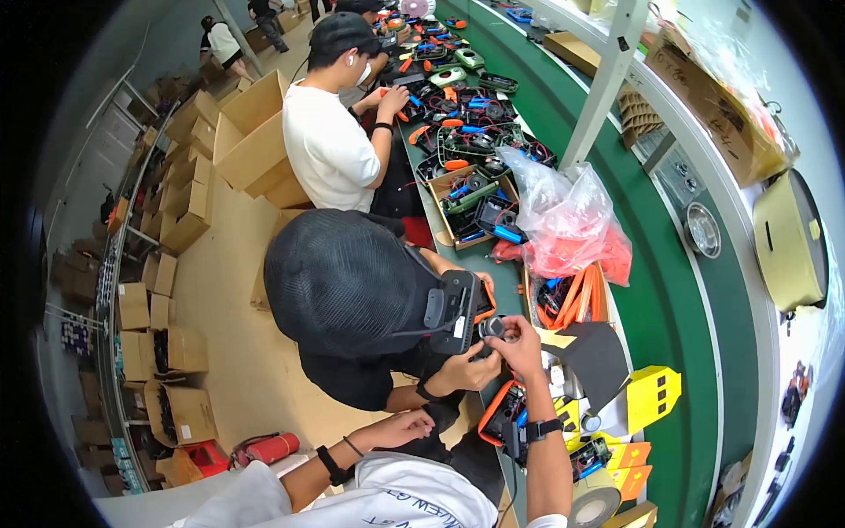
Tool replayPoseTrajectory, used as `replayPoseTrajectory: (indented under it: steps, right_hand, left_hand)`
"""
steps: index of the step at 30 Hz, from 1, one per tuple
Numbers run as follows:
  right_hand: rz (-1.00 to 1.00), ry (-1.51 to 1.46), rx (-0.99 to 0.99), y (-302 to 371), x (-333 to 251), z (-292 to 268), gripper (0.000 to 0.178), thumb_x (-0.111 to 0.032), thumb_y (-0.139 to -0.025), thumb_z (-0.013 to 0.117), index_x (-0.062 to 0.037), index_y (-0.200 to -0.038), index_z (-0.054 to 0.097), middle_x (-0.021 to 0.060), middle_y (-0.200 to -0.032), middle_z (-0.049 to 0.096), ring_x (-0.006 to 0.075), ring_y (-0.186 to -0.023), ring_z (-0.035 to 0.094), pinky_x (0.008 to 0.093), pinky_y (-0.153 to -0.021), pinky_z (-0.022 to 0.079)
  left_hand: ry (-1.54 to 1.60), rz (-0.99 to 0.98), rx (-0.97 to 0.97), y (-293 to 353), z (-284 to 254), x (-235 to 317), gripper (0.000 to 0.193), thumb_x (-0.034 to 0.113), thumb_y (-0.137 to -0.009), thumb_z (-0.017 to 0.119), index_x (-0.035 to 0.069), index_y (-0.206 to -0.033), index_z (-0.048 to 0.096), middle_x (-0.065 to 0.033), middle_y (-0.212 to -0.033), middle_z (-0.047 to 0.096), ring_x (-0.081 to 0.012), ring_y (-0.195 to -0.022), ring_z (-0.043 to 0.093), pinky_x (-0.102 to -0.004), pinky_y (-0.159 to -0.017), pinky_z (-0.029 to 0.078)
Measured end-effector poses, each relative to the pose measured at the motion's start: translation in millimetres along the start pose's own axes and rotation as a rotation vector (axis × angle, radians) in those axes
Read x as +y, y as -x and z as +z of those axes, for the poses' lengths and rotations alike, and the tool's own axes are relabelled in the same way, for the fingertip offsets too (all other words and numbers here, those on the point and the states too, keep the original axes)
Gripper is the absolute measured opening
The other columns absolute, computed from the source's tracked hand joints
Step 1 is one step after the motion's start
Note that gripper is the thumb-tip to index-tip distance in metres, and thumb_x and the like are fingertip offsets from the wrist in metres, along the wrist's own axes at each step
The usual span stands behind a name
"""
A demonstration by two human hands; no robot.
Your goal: Assembling and testing electronic components on a production line, including using a multimeter to check circuit boards.
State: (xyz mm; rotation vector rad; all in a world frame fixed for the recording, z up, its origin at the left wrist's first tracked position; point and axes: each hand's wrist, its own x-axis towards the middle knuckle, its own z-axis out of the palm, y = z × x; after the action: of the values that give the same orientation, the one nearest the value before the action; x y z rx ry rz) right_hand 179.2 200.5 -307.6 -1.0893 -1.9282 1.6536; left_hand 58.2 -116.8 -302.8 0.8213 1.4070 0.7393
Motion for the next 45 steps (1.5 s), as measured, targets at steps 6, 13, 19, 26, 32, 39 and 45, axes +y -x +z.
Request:
replayPoseTrajectory:
  steps: [6, 13, 19, 26, 32, 39, 45]
  right_hand:
    - [-0.126, 0.272, -0.006, 19.0, -23.8, 3.7, 0.046, -0.006, -0.063, 0.077, -0.0035, -0.107, 0.067, 0.0053, -0.086, 0.066, 0.0143, -0.073, 0.061, 0.0289, -0.070, 0.053]
    - [-0.102, 0.564, -0.248, 14.8, -10.9, 12.5, 0.045, 0.000, -0.067, 0.073, -0.0031, -0.111, 0.065, 0.0170, -0.104, 0.062, 0.0373, -0.084, 0.065, 0.0412, -0.076, 0.055]
    - [-0.070, 0.908, -0.330, 8.6, 39.3, 3.8, 0.053, -0.008, -0.074, 0.070, -0.0091, -0.126, 0.060, 0.0195, -0.121, 0.063, 0.0421, -0.112, 0.059, 0.0473, -0.096, 0.049]
    - [-0.258, 0.909, -0.393, 11.9, 43.1, 16.5, 0.045, -0.015, -0.081, 0.067, -0.0084, -0.125, 0.060, 0.0250, -0.118, 0.062, 0.0437, -0.112, 0.058, 0.0498, -0.095, 0.046]
    - [-0.255, 0.893, -0.369, 13.0, 40.4, 26.4, 0.039, -0.023, -0.083, 0.071, -0.0048, -0.117, 0.064, 0.0213, -0.114, 0.066, 0.0415, -0.107, 0.061, 0.0467, -0.094, 0.047]
    - [-0.603, 0.910, -0.060, 12.4, 52.0, 36.3, 0.029, -0.026, -0.084, 0.075, -0.0036, -0.102, 0.070, 0.0145, -0.098, 0.071, 0.0353, -0.091, 0.066, 0.0440, -0.084, 0.051]
    - [-0.536, 0.860, -0.013, 13.5, 68.0, 22.9, 0.023, -0.019, -0.081, 0.078, -0.0028, -0.096, 0.071, 0.0129, -0.091, 0.072, 0.0316, -0.085, 0.069, 0.0411, -0.079, 0.053]
  left_hand:
    - [-0.041, 0.045, -0.164, -42.1, 32.1, -22.1, 0.025, 0.020, -0.102, 0.054, -0.001, -0.115, 0.054, -0.0098, -0.098, 0.067, -0.0181, -0.090, 0.066, -0.0326, -0.082, 0.053]
    - [0.335, -0.225, -0.068, -93.8, 55.3, -39.9, 0.035, 0.024, -0.099, 0.057, -0.002, -0.123, 0.053, -0.0086, -0.100, 0.066, -0.0170, -0.084, 0.067, -0.0302, -0.072, 0.056]
    - [0.480, -0.126, 0.006, -107.1, 67.8, -23.9, 0.031, 0.031, -0.103, 0.054, 0.001, -0.108, 0.051, -0.0055, -0.088, 0.063, -0.0132, -0.070, 0.063, -0.0268, -0.062, 0.053]
    - [0.682, -0.224, 0.037, -119.2, 66.4, -41.9, 0.026, 0.027, -0.105, 0.051, 0.008, -0.122, 0.053, -0.0072, -0.101, 0.066, -0.0139, -0.081, 0.066, -0.0270, -0.072, 0.055]
    - [0.719, -0.199, 0.085, -127.4, 65.5, -48.2, 0.031, 0.029, -0.104, 0.051, 0.006, -0.125, 0.052, -0.0073, -0.101, 0.066, -0.0137, -0.082, 0.066, -0.0269, -0.073, 0.055]
    - [0.638, -0.192, 0.189, -121.2, 62.6, -31.3, 0.031, 0.026, -0.102, 0.053, 0.002, -0.122, 0.055, -0.0096, -0.096, 0.067, -0.0160, -0.078, 0.068, -0.0290, -0.071, 0.056]
    - [-0.379, 0.177, 0.765, -95.7, 11.4, 34.1, 0.027, 0.022, -0.092, 0.063, 0.000, -0.106, 0.066, -0.0207, -0.102, 0.070, -0.0349, -0.098, 0.066, -0.0443, -0.088, 0.049]
